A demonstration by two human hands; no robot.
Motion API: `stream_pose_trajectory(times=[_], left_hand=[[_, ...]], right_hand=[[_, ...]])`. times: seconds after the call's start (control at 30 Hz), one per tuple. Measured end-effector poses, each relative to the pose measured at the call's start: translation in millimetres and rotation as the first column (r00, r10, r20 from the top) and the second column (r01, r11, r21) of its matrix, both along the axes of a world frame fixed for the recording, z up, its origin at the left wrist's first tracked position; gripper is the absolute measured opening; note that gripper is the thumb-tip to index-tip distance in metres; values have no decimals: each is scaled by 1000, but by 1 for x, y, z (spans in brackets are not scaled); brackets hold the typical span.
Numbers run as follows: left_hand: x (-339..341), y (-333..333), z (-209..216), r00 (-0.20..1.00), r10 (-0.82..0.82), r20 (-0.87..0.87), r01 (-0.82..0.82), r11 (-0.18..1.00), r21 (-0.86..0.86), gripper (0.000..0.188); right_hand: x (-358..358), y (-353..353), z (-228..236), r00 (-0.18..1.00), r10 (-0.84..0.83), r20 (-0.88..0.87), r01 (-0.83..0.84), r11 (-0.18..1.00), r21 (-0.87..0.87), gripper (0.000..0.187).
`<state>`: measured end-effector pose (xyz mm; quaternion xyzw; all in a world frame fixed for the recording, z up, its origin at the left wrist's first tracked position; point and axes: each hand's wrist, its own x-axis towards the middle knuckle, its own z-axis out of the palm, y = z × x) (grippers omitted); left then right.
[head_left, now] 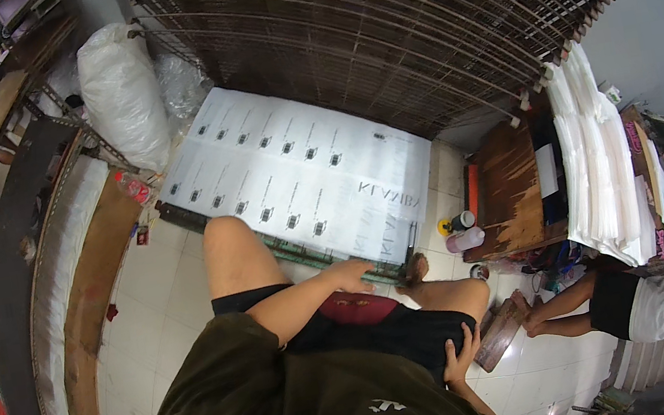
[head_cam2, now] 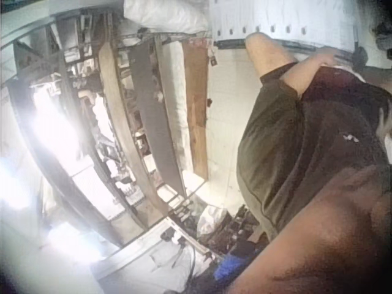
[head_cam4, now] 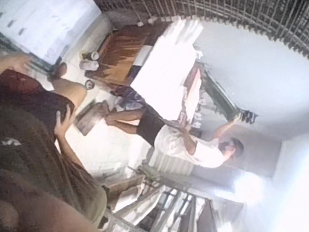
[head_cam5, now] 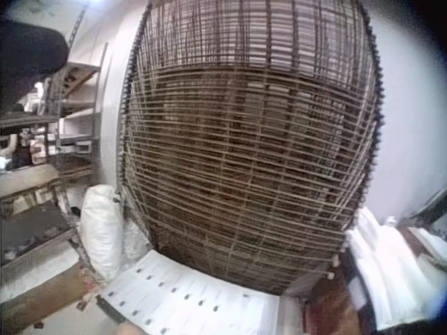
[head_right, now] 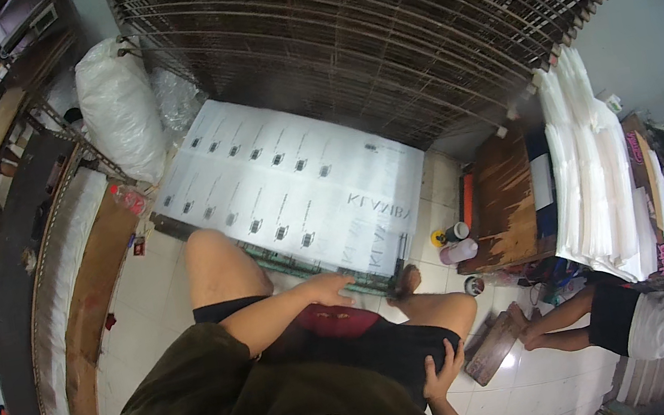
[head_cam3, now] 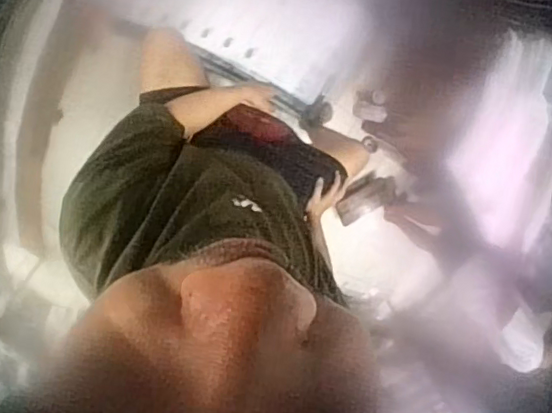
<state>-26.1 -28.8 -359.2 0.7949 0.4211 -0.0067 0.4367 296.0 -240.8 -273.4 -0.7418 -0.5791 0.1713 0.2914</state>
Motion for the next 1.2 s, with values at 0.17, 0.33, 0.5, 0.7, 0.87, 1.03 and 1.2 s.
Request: stream_pose_trajectory(times=[0.17,0.33,0.5,0.7,0.87,1.03,1.2], left_hand=[[20,6,15,990,-108,-90,94,985,-143,76],[21,3,-5,989,-139,44,142,988,-66,80],[33,14,10,985,-163,60,169,976,-134,81],[51,10,43,979,-204,9,205,975,-85,78],[76,14,64,969,-243,37,243,970,-13,77],[107,18,70,951,-308,7,308,951,3,78],[119,32,56,949,-310,59,315,939,-135,81]], right_hand=[[-4,4,4,1000,0,-18,0,1000,16,57],[-2,14,15,998,27,48,-27,1000,6,58],[1,13,17,999,-5,45,6,1000,-24,60],[-1,11,18,999,20,43,-18,999,-47,62],[4,15,18,997,79,23,-78,996,-34,62],[19,14,14,994,114,-2,-114,993,-13,62],[26,13,21,996,89,13,-89,996,-31,63]])
